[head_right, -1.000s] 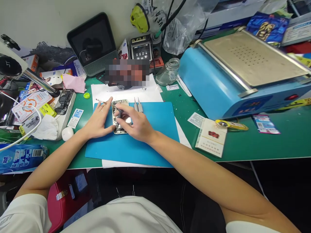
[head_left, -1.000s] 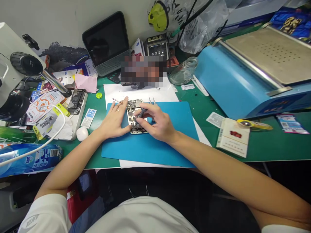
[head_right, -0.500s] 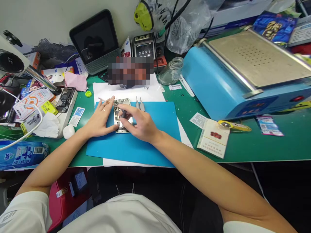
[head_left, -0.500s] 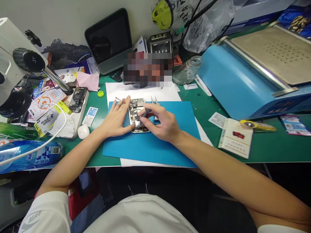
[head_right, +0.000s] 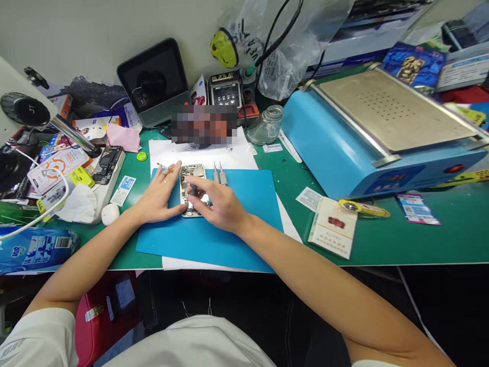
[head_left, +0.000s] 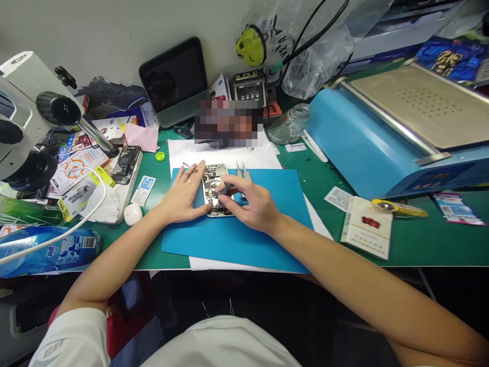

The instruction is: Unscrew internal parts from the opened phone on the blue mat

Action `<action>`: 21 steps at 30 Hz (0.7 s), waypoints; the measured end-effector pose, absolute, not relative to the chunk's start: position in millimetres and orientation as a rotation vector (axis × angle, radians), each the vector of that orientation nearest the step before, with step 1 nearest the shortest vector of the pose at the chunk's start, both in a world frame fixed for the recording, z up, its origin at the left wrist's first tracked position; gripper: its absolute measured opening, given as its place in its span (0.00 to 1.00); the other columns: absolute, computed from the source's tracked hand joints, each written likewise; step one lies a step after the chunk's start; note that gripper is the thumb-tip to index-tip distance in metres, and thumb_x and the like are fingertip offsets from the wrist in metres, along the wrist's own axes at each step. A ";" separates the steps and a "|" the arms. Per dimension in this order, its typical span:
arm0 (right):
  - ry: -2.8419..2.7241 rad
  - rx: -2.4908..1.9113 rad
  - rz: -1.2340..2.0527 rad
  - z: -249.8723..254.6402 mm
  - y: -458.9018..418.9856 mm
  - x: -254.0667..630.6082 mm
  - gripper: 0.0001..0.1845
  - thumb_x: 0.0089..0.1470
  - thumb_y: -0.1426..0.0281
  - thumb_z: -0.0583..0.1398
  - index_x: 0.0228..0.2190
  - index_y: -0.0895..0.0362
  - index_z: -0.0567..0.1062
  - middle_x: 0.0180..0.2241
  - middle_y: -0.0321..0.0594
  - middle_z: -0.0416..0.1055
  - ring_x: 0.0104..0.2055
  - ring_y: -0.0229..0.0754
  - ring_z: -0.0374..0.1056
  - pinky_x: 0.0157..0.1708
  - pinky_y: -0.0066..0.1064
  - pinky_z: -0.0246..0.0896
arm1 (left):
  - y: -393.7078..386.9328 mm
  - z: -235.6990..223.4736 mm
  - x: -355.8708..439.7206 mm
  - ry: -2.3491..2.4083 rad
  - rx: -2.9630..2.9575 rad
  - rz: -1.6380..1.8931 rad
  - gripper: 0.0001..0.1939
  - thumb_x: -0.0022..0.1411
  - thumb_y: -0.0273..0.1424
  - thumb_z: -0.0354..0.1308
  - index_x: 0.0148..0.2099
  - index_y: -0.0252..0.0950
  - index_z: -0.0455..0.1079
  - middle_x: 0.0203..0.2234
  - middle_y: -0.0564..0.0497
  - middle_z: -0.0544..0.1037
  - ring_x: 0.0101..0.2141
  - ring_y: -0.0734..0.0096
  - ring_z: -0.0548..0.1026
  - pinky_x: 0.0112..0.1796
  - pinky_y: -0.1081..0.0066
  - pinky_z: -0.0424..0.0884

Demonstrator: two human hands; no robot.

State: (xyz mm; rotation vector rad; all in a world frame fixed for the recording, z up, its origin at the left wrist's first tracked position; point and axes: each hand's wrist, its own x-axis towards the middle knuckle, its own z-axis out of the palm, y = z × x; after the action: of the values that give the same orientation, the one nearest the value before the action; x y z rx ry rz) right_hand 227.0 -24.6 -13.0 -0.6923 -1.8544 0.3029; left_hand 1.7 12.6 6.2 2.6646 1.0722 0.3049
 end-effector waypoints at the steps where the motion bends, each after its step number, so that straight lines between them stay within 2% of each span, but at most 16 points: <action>1: -1.858 -0.690 0.301 -12.7 -24.7 226.9 0.27 0.65 0.73 0.63 0.62 0.50 0.65 0.40 0.39 0.81 0.34 0.39 0.79 0.37 0.31 0.80 | 12.6 6.4 1.7 1.071 2.663 0.305 0.56 0.66 0.49 0.58 0.78 0.32 0.26 0.76 0.32 0.44 0.74 0.36 0.48 0.71 0.38 0.41; 8: -1.908 -0.694 0.248 -11.6 -23.4 228.4 0.28 0.66 0.72 0.62 0.63 0.49 0.63 0.40 0.40 0.82 0.35 0.41 0.81 0.36 0.34 0.81 | 12.3 7.6 2.0 1.062 2.651 0.290 0.55 0.66 0.48 0.58 0.79 0.31 0.28 0.76 0.33 0.45 0.74 0.38 0.48 0.72 0.41 0.41; 15: -1.931 -0.572 0.195 -12.3 -19.8 230.1 0.28 0.64 0.72 0.64 0.62 0.49 0.65 0.48 0.47 0.82 0.51 0.48 0.81 0.39 0.38 0.83 | 11.8 8.4 2.5 1.055 2.635 0.306 0.54 0.68 0.49 0.56 0.79 0.32 0.27 0.76 0.32 0.45 0.74 0.40 0.49 0.71 0.40 0.42; 21: -1.921 -0.561 0.216 -12.8 -20.6 229.0 0.30 0.63 0.75 0.64 0.63 0.50 0.65 0.48 0.47 0.81 0.49 0.46 0.81 0.39 0.35 0.81 | 12.2 7.0 2.7 1.049 2.643 0.312 0.54 0.68 0.48 0.56 0.78 0.30 0.28 0.75 0.31 0.47 0.73 0.41 0.51 0.72 0.41 0.41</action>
State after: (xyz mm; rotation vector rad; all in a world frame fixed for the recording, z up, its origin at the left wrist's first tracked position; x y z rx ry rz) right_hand 229.0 -20.6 -12.8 -0.5608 -1.9209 0.2156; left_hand 2.7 12.2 7.0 2.6434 1.0485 0.3124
